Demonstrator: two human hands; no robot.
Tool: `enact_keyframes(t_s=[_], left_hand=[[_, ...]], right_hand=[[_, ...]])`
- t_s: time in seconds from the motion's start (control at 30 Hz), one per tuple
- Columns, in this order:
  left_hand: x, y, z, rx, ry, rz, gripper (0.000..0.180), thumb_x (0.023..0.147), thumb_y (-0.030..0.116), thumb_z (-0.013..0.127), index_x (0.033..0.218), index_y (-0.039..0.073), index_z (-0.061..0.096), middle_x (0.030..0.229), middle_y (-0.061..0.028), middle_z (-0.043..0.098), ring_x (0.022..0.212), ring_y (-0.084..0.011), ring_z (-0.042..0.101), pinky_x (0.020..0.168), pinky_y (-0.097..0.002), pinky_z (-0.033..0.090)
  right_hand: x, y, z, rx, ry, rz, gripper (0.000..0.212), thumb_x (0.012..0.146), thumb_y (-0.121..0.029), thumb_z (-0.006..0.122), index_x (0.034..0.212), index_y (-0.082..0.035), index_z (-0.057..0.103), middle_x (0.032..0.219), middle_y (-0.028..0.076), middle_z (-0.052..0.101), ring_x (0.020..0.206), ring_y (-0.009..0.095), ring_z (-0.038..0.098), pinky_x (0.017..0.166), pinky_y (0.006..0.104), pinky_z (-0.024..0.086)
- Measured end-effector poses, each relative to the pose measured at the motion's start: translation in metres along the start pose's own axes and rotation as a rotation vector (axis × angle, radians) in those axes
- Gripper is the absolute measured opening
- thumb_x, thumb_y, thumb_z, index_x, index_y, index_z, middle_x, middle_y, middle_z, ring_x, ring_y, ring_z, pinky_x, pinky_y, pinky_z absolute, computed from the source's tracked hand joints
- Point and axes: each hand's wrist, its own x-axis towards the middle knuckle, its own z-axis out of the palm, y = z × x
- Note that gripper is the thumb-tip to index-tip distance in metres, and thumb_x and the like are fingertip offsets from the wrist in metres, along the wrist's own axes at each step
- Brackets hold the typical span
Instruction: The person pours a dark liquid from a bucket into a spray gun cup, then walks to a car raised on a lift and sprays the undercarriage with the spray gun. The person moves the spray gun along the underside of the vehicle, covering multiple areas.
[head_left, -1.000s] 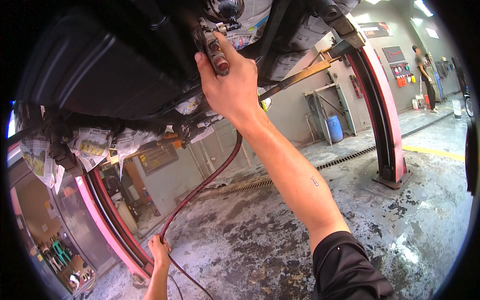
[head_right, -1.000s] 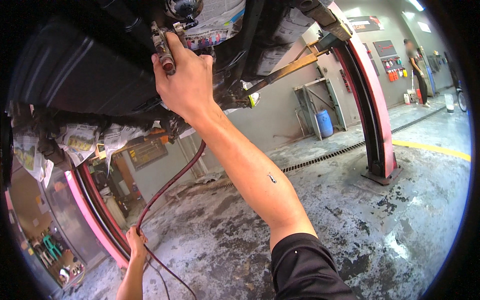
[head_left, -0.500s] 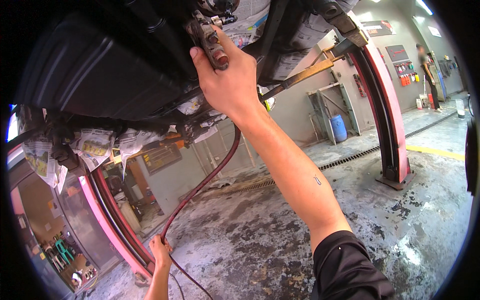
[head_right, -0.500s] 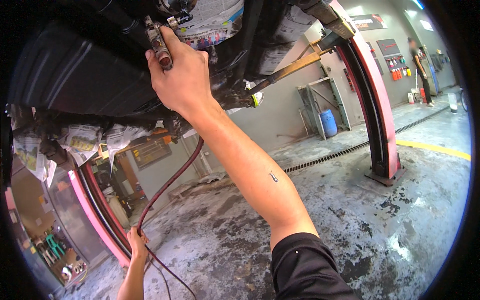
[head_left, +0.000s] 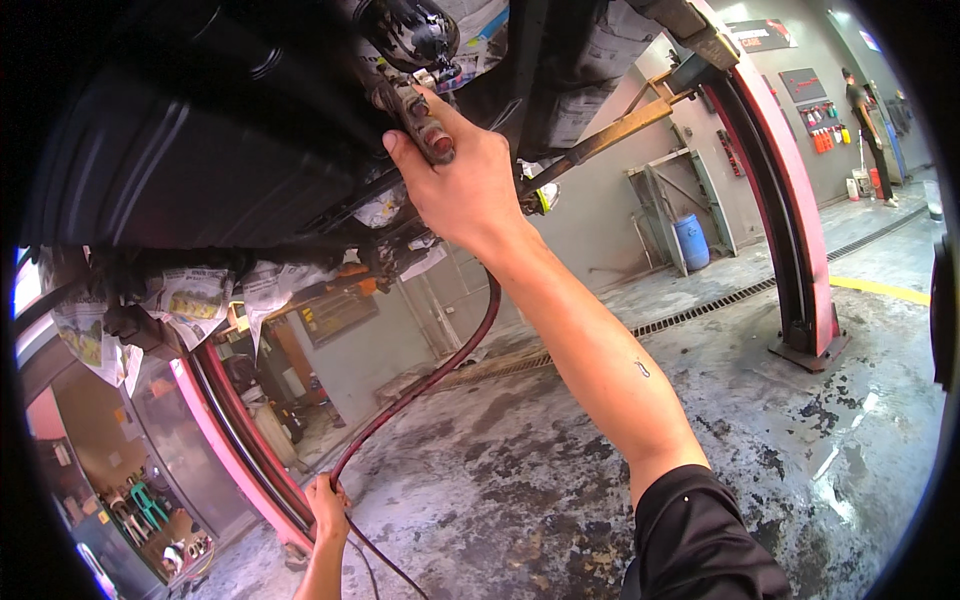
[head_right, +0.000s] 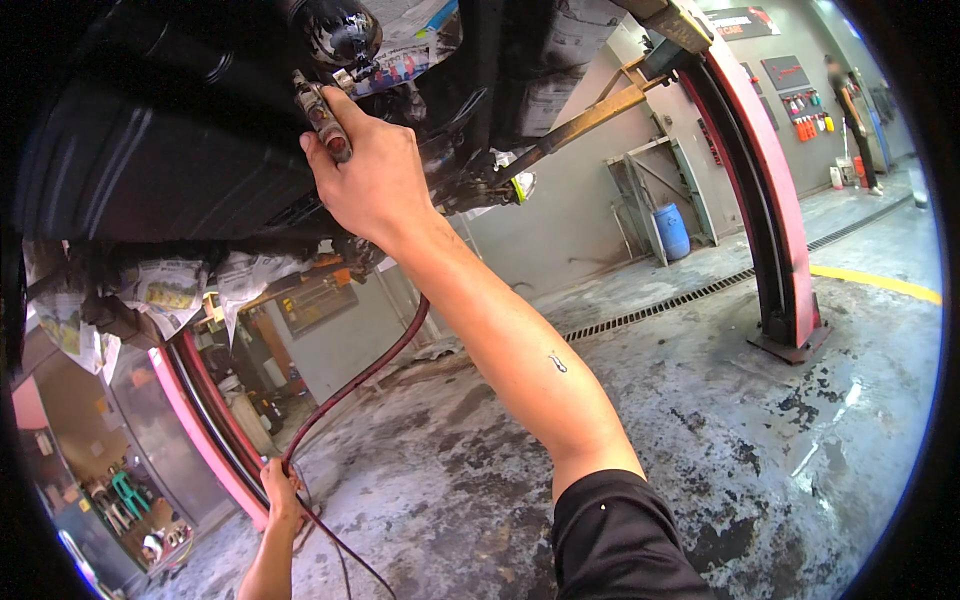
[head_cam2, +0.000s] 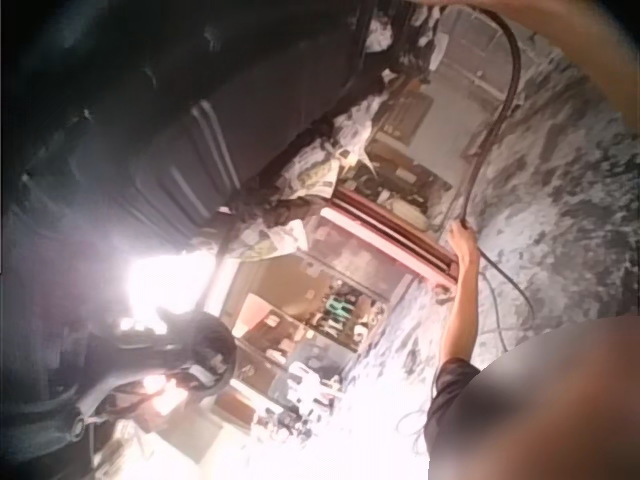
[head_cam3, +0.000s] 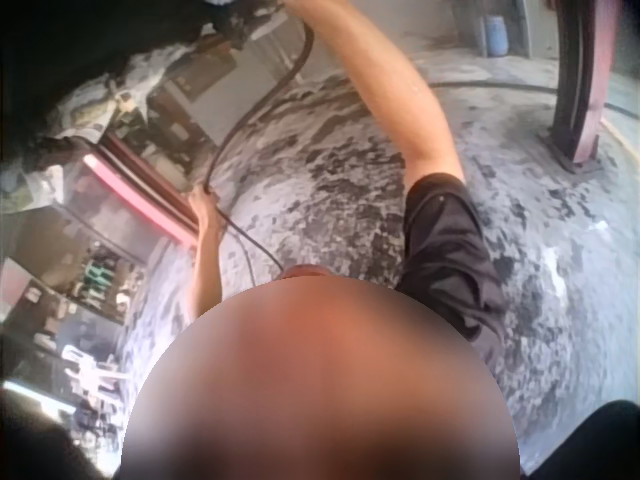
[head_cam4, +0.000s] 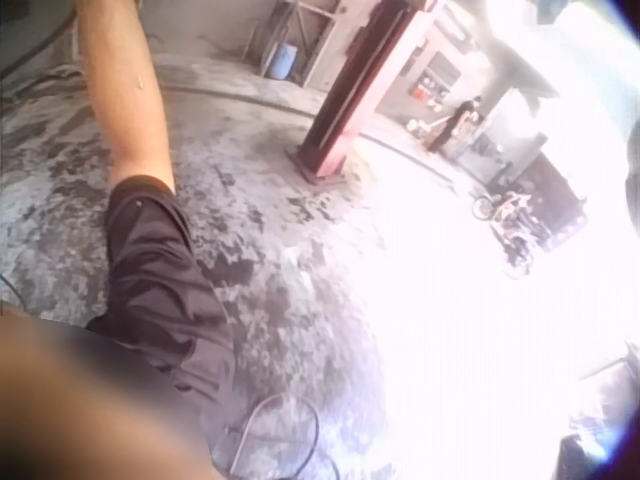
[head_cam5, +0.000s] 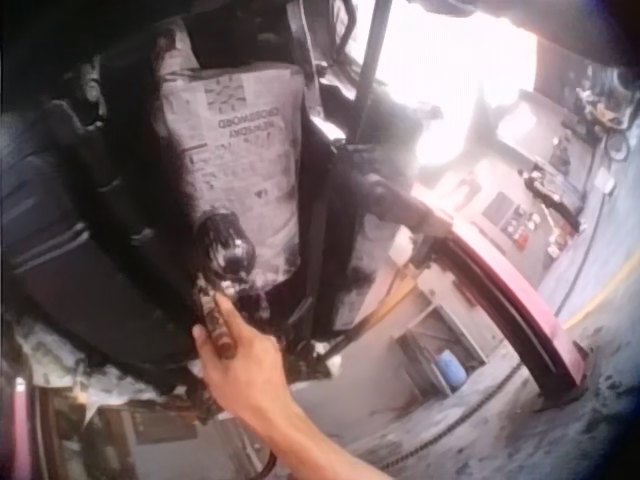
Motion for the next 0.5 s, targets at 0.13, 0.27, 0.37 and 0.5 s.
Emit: enact_keyframes(t_s=[0.13,0.27,0.37,0.5], left_hand=[[-0.004,0.011,0.012,0.049,0.044,-0.020,0.035,0.096,0.023,0.051,0.065,0.006,0.053,0.052,-0.0012,0.044,0.040,-0.0130,0.038,0.043,-0.0311,0.038],[-0.008,0.018,0.020,0.055,0.047,-0.002,0.035,0.096,0.023,0.051,0.066,0.006,0.053,0.053,-0.0015,0.045,0.040,-0.0133,0.039,0.043,-0.0311,0.039],[-0.012,0.022,0.023,0.068,0.050,-0.003,0.035,0.096,0.023,0.051,0.065,0.006,0.053,0.053,-0.0018,0.046,0.041,-0.0135,0.040,0.043,-0.0312,0.039],[-0.017,0.027,0.027,0.080,0.090,-0.015,0.035,0.096,0.022,0.051,0.064,0.007,0.053,0.054,-0.0021,0.047,0.042,-0.0134,0.041,0.043,-0.0312,0.038]], right_hand=[[0.004,0.014,-0.014,0.070,-0.018,0.005,0.047,0.093,-0.020,0.071,0.134,0.000,0.061,0.085,0.023,0.071,0.081,0.043,0.071,0.075,0.0439,0.056],[0.007,0.024,-0.020,0.141,0.026,-0.076,0.047,0.093,-0.020,0.072,0.133,0.001,0.061,0.085,0.023,0.070,0.080,0.043,0.071,0.075,0.0431,0.056],[0.010,0.025,-0.021,0.175,0.054,-0.126,0.047,0.092,-0.020,0.072,0.133,0.002,0.061,0.083,0.023,0.070,0.078,0.042,0.071,0.073,0.0421,0.056],[0.017,0.021,-0.022,0.218,0.041,-0.111,0.047,0.092,-0.019,0.072,0.132,0.003,0.062,0.078,0.021,0.069,0.071,0.040,0.070,0.070,0.0401,0.055]])
